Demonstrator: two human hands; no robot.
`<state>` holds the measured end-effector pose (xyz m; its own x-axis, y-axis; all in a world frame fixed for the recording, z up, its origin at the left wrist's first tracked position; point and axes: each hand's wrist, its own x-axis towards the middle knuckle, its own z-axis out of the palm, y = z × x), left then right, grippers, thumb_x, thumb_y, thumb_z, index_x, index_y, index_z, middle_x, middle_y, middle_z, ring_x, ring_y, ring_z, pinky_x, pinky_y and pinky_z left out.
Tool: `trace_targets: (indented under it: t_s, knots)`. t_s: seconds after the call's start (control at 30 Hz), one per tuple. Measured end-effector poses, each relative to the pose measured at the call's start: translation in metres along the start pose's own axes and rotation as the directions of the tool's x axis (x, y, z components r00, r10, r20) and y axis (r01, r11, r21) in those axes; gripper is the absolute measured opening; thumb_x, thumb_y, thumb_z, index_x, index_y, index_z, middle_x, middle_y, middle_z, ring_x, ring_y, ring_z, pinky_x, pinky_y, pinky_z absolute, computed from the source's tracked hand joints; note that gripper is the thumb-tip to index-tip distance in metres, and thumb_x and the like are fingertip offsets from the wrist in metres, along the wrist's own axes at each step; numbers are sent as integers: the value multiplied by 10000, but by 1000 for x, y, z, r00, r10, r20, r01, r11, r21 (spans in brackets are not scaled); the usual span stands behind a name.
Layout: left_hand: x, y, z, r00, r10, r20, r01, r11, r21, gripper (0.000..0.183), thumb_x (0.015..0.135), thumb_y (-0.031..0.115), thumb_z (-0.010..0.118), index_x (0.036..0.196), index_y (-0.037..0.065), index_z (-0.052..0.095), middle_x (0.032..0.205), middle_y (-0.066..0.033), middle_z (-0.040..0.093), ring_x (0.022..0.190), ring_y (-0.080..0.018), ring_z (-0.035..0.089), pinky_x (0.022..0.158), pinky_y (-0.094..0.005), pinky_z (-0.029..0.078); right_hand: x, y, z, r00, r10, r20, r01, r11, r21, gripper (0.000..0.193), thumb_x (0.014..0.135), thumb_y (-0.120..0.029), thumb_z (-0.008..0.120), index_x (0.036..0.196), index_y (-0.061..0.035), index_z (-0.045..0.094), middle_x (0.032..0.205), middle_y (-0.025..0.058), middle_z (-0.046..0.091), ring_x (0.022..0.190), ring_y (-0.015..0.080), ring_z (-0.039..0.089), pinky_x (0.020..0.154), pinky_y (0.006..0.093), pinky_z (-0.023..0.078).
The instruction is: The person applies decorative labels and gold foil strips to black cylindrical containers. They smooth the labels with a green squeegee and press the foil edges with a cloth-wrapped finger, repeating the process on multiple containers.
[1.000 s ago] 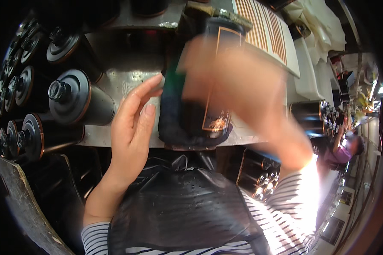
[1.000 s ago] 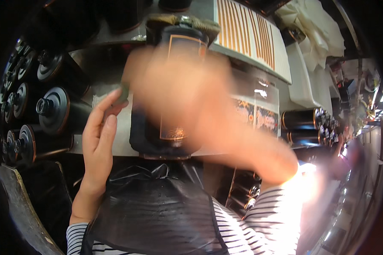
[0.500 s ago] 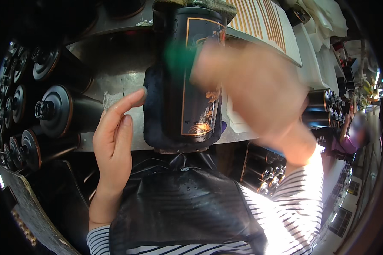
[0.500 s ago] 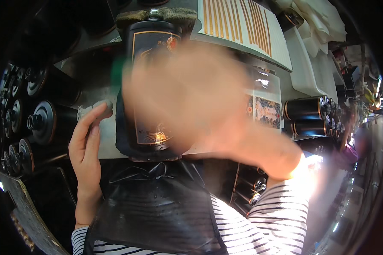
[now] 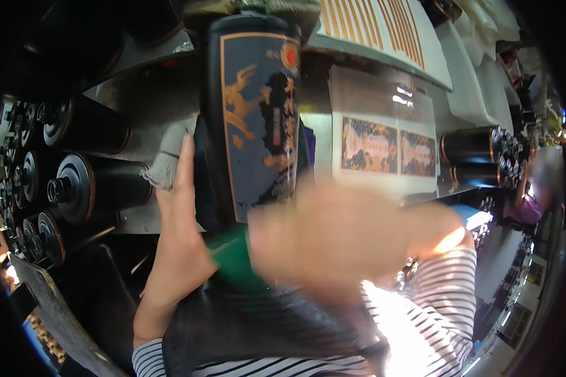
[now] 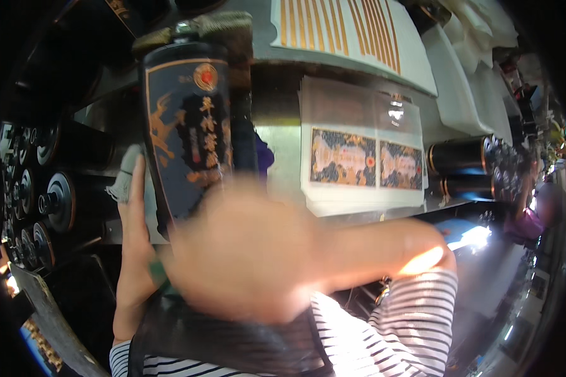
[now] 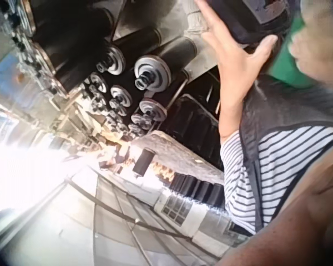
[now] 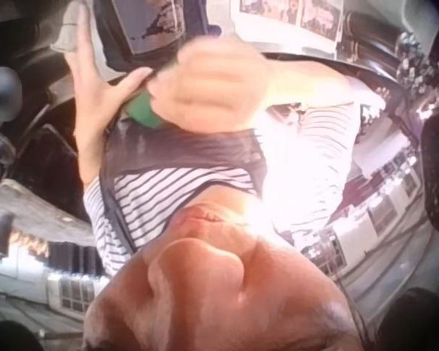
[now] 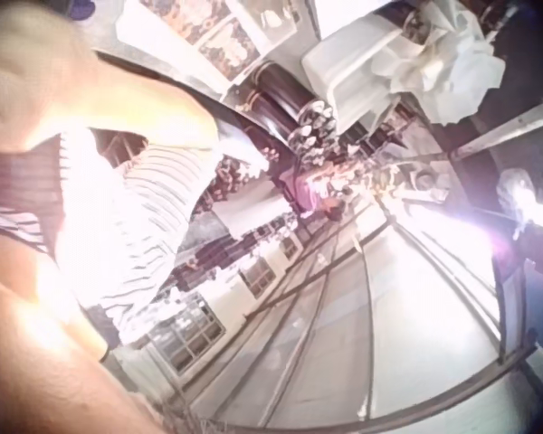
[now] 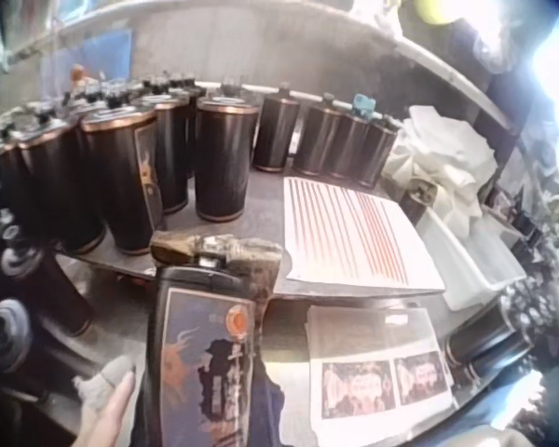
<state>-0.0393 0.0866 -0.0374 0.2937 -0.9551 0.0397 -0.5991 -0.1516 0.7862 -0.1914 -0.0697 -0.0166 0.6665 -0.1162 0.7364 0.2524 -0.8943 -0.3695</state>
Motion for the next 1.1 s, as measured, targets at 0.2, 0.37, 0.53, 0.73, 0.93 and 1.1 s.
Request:
trace_targets:
  t_s: [0.2,0.37,0.53,0.73,0.93,1.1]
  knots:
    - [6,-6,9,990,43,-134,-32,996,80,1074,540,161,878,1433,-34,315,1412,-206,395,1225,-338,442,1039,-399,352,6,25,10,954,-188,-233,135,964,-229,68,851,-111,623,820,-55,645,677,51,626,598,128,599,480,240,438]
    - [7,2,14,993,-55,-103,67,990,122,1057,568,212,871,1431,-24,308,1458,-187,334,1275,-322,368,1041,-382,317,-7,-18,-12,997,-9,78,16,997,-79,100,763,-108,659,857,-74,665,765,39,663,648,122,635,505,232,462]
    - [3,0,17,977,-66,-204,75,997,34,968,606,237,870,1395,-12,369,1428,-192,363,1326,-321,331,1090,-415,274,38,28,-20,981,188,42,-149,879,-453,148,784,-119,723,919,-79,677,758,16,673,605,94,620,517,224,466]
    - [7,2,18,988,-56,-141,72,991,109,1050,602,262,876,1428,-22,295,1444,-231,306,1338,-368,308,1085,-428,302,-29,-4,-4,987,15,158,-8,999,-47,183,751,-138,665,911,-52,653,831,61,647,667,156,613,596,283,514]
    - [4,-3,15,989,-73,-128,71,997,-20,1140,535,296,911,1438,-26,296,1421,-180,362,1312,-303,383,1073,-393,329,5,28,-2,958,-227,-173,160,929,-333,109,848,-125,631,817,-38,688,773,29,653,653,157,613,583,261,477]
    - [2,0,22,982,-101,-162,116,990,86,1045,575,205,888,1423,2,313,1466,-214,289,1365,-356,290,1100,-428,269,4,17,-10,991,101,91,-81,977,-199,152,797,-171,716,891,-54,701,962,-1,671,786,102,616,629,212,480]
